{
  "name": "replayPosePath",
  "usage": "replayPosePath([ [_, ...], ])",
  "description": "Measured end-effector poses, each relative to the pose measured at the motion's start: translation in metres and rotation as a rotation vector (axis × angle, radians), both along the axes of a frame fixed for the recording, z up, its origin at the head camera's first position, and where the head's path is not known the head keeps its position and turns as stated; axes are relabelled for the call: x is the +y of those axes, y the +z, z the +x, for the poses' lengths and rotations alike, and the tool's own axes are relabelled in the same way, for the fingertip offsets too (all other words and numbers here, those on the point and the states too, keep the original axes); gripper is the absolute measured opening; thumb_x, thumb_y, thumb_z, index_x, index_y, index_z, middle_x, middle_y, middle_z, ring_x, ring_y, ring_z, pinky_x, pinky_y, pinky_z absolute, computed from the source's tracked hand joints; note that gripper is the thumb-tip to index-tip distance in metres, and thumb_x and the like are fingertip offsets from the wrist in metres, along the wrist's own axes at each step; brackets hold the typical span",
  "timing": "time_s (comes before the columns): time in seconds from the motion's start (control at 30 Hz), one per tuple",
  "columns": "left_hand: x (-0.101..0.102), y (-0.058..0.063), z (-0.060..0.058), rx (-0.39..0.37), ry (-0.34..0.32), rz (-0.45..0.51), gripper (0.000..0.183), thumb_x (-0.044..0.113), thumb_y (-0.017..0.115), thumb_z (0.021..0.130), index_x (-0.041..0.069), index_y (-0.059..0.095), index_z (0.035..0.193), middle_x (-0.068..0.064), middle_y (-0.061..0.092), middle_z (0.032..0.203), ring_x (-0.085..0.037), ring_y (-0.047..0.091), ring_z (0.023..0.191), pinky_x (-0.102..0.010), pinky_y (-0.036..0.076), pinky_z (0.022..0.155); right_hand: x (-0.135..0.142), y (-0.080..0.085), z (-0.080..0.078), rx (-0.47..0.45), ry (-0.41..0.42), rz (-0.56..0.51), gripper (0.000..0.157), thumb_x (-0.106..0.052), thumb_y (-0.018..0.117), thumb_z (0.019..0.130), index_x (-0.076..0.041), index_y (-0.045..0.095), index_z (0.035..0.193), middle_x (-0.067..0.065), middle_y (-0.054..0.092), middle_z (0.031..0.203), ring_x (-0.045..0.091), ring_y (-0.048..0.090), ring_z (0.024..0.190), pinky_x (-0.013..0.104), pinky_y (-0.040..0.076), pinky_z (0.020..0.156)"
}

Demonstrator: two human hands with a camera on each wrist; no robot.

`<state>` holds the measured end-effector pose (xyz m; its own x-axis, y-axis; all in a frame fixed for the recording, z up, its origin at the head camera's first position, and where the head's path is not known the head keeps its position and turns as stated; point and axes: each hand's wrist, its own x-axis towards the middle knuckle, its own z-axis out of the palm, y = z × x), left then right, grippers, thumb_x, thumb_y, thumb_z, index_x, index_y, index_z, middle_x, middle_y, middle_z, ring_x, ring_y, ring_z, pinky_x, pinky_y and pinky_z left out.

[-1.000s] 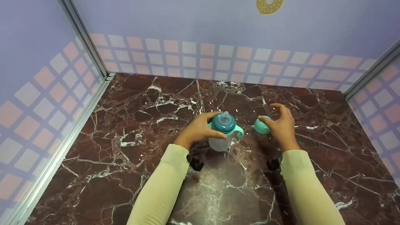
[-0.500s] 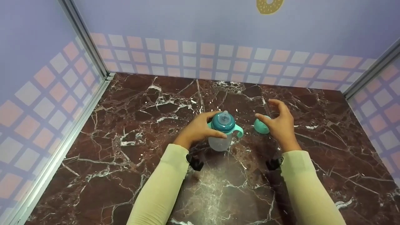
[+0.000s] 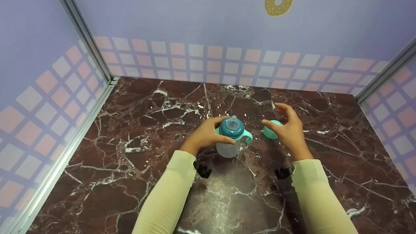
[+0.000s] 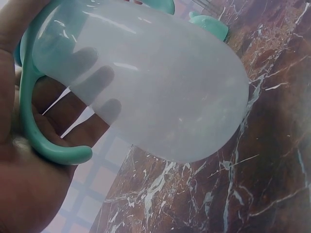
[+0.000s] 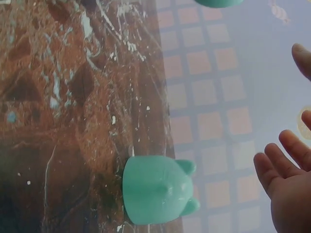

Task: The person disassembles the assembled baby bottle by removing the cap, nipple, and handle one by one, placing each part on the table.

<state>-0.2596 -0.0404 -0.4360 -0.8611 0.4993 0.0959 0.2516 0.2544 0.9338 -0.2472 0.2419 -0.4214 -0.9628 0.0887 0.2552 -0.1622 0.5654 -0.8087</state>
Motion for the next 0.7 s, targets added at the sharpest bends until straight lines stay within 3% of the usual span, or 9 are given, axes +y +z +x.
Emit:
replayPosePath([
  [0.4, 0.001, 0.001, 0.001, 0.004, 0.001, 0.004, 0.087, 0.033, 0.092, 0.061, 0.022, 0.053, 0.139, 0.006, 0.064, 0.127, -0.012, 0.057, 0.120, -0.036, 0.042, 0.108, -0.005, 0.006, 0.008, -0.027, 0.109, -0.005, 0.077, -0.047, 0.078, 0.075, -0.021, 0.046, 0.140, 0.003, 0.049, 0.144, 0.024, 0.043, 0.135, 0.050, 0.037, 0.109],
  [0.7, 0.002, 0.002, 0.002, 0.014, -0.006, 0.006, 0.087, 0.033, 0.092, 0.062, 0.023, 0.053, 0.139, 0.005, 0.064, 0.127, -0.013, 0.057, 0.120, -0.038, 0.043, 0.108, -0.011, 0.007, 0.012, 0.015, 0.166, -0.031, 0.074, -0.041, 0.081, 0.076, -0.019, 0.049, 0.138, 0.005, 0.052, 0.141, 0.023, 0.046, 0.132, 0.048, 0.037, 0.111],
])
